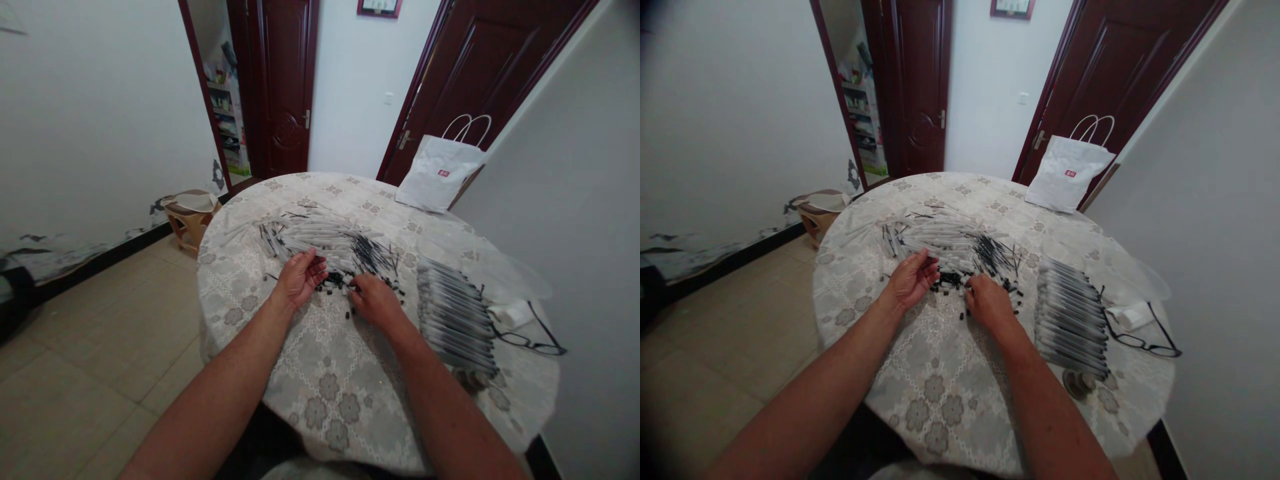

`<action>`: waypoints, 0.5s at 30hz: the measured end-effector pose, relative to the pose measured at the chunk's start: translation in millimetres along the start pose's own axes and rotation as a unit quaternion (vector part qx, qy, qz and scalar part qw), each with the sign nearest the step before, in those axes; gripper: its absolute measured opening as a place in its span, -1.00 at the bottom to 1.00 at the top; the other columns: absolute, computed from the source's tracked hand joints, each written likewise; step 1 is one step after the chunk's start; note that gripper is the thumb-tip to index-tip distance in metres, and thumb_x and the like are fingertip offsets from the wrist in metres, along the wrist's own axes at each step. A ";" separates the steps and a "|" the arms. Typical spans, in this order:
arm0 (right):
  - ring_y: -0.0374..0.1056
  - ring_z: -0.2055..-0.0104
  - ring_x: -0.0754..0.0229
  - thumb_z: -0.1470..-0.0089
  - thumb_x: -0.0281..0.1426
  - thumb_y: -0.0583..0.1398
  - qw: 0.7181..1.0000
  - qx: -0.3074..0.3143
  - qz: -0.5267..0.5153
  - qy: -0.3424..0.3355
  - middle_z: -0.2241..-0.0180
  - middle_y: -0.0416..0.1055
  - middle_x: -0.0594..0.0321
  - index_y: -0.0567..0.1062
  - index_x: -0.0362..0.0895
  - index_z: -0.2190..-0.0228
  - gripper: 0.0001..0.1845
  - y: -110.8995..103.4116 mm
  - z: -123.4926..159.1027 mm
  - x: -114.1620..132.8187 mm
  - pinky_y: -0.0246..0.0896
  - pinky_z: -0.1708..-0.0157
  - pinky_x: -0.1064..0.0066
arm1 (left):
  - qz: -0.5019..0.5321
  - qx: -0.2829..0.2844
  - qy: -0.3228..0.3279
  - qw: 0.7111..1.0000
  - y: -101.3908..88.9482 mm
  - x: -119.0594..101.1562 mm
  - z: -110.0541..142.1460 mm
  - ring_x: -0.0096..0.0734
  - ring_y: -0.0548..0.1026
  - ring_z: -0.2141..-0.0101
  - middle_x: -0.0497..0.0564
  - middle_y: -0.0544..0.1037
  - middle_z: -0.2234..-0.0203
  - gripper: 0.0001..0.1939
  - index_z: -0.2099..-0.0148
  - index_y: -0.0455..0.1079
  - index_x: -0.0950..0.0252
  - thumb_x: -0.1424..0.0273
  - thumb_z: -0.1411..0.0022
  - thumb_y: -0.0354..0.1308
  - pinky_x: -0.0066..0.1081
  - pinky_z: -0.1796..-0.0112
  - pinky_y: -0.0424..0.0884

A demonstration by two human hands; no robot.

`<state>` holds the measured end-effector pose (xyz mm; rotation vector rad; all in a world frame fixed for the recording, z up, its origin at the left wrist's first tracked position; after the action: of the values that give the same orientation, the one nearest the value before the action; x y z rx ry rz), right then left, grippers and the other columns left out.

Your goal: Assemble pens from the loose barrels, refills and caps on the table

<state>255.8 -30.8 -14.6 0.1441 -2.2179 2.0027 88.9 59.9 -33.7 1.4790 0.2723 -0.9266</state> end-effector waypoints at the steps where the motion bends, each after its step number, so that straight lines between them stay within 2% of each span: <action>1: 0.42 0.06 0.11 -0.25 -0.34 0.17 1.000 0.002 0.008 0.005 0.10 0.50 0.10 0.54 -0.09 0.10 -0.78 -1.0 0.6 0.1 0.15 0.12 0.43 | -0.001 0.000 0.001 1.000 0.1 -0.1 0.2 -0.48 0.58 0.49 -0.02 0.62 0.41 -0.68 0.27 0.37 0.31 0.25 -0.16 0.41 -0.45 0.43 0.58; 3: 0.43 0.06 0.10 -0.26 -0.34 0.16 1.000 0.016 0.021 0.011 0.09 0.52 0.09 0.55 -0.09 0.11 -0.78 -4.3 2.5 0.8 0.14 0.14 0.42 | -0.007 -0.001 0.001 1.000 0.5 -0.2 0.6 -0.48 0.58 0.48 -0.01 0.62 0.41 -0.67 0.26 0.37 0.32 0.24 -0.16 0.42 -0.45 0.43 0.58; 10: 0.50 0.20 0.06 -0.16 -0.33 0.20 0.991 0.125 0.040 -0.027 0.24 0.61 0.11 0.58 -0.07 0.24 -0.83 -9.6 18.3 14.3 0.09 0.30 0.40 | -0.021 0.003 0.006 1.000 1.3 -0.9 0.5 -0.49 0.58 0.48 0.00 0.62 0.41 -0.66 0.24 0.37 0.32 0.24 -0.16 0.42 -0.47 0.42 0.58; 13: 0.50 0.22 0.06 -0.14 -0.39 0.19 0.989 0.137 0.036 -0.036 0.25 0.61 0.08 0.59 -0.09 0.26 -0.83 -4.3 20.8 16.0 0.09 0.31 0.39 | -0.021 0.006 0.007 1.000 1.4 -0.7 0.4 -0.47 0.59 0.46 0.01 0.62 0.40 -0.68 0.24 0.37 0.33 0.26 -0.16 0.42 -0.47 0.42 0.58; 15: 0.49 0.23 0.07 -0.14 -0.43 0.16 0.991 0.121 0.014 -0.052 0.27 0.59 0.07 0.58 -0.11 0.28 -0.82 -1.4 18.9 16.6 0.11 0.29 0.39 | -0.023 0.010 0.008 1.000 2.1 -0.3 0.9 -0.44 0.61 0.43 0.02 0.63 0.38 -0.69 0.24 0.39 0.34 0.28 -0.16 0.42 -0.46 0.41 0.58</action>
<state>238.8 -49.2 -12.2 0.2513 -2.0344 2.3251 89.8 58.9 -31.8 1.5039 0.3122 -0.9568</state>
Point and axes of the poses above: each hand's wrist, its own z-axis away from the middle knuckle, its own y-axis out of the palm, x = y × z, the point moved 6 cm from there along -z, towards the middle knuckle
